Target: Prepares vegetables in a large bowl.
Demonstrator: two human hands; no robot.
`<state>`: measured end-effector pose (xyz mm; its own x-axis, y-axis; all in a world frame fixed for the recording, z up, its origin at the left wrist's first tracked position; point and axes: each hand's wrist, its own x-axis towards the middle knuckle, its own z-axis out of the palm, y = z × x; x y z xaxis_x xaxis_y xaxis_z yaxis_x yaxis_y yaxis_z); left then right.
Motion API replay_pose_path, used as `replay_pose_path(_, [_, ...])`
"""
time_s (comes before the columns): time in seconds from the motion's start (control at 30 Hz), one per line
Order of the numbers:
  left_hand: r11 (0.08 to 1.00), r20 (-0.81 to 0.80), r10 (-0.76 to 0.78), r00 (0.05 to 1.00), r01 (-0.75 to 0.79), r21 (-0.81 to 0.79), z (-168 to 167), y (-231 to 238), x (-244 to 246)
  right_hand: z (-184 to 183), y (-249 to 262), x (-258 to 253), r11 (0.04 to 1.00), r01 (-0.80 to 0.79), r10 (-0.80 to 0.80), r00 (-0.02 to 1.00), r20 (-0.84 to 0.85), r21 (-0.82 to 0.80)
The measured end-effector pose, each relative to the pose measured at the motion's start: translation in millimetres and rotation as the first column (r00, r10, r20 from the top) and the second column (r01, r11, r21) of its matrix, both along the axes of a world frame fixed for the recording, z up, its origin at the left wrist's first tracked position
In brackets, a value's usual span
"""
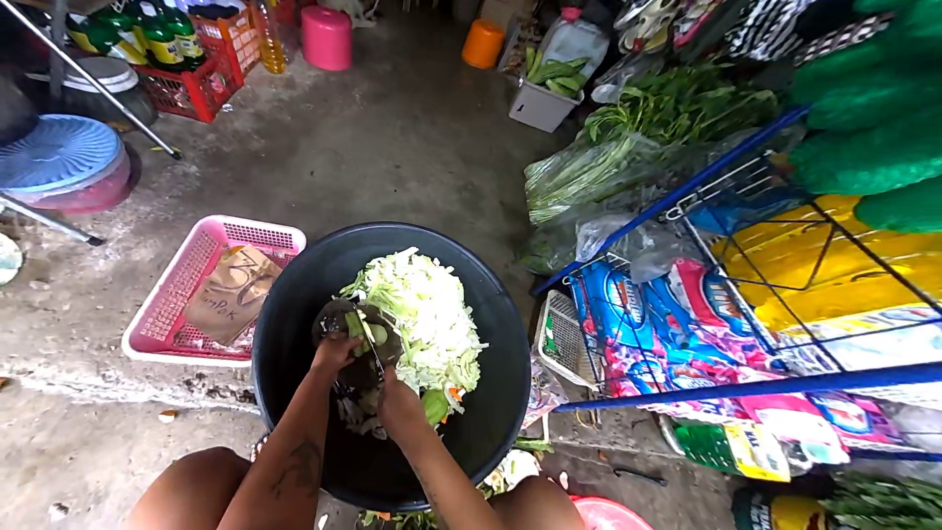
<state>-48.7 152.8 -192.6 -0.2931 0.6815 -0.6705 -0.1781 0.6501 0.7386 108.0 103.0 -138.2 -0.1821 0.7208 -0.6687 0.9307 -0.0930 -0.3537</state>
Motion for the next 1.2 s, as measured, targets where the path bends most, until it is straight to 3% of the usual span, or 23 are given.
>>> replay_pose_path(0.13, [1.0,0.009,-0.017,1.0,0.016,0.001,-2.7,-3.7,-1.9,-27.5,9.6,-12.7,1.0,0.004,-0.003,0.999,-0.039,0.026])
replay_pose_path(0.33, [0.999,-0.009,-0.03,0.999,0.03,0.013,-2.6,-8.8,-3.8,-27.7,8.5,-22.8,1.0,0.007,-0.007,1.0,0.007,0.028])
replay_pose_path(0.57, [1.0,-0.023,-0.016,1.0,0.016,0.002,1.4,-2.9,-1.1,0.3,17.4,-27.2,1.0,-0.016,0.015,0.999,0.033,0.004])
replay_pose_path(0.73, [0.999,-0.023,-0.034,0.999,0.035,0.028,-3.5,-2.4,-2.3,-26.8,24.4,-32.6,1.0,0.024,-0.025,1.0,0.016,0.006])
replay_pose_path(0.83, [0.998,-0.024,-0.017,1.0,0.018,0.054,-7.2,-9.1,-4.7,-35.7,23.9,-27.4,1.0,0.022,-0.021,0.998,-0.065,0.013])
replay_pose_path(0.97, [0.991,0.1,0.102,0.99,-0.11,0.08,1.8,-13.8,-2.9,-39.1,34.5,-5.7,0.999,0.006,0.003,0.98,-0.2,0.043])
replay_pose_path(1.2, [0.988,0.119,0.112,0.986,-0.123,0.092,0.6,-12.4,2.0,-5.8,0.8,-13.7,0.993,-0.012,0.009,1.0,0.019,0.12])
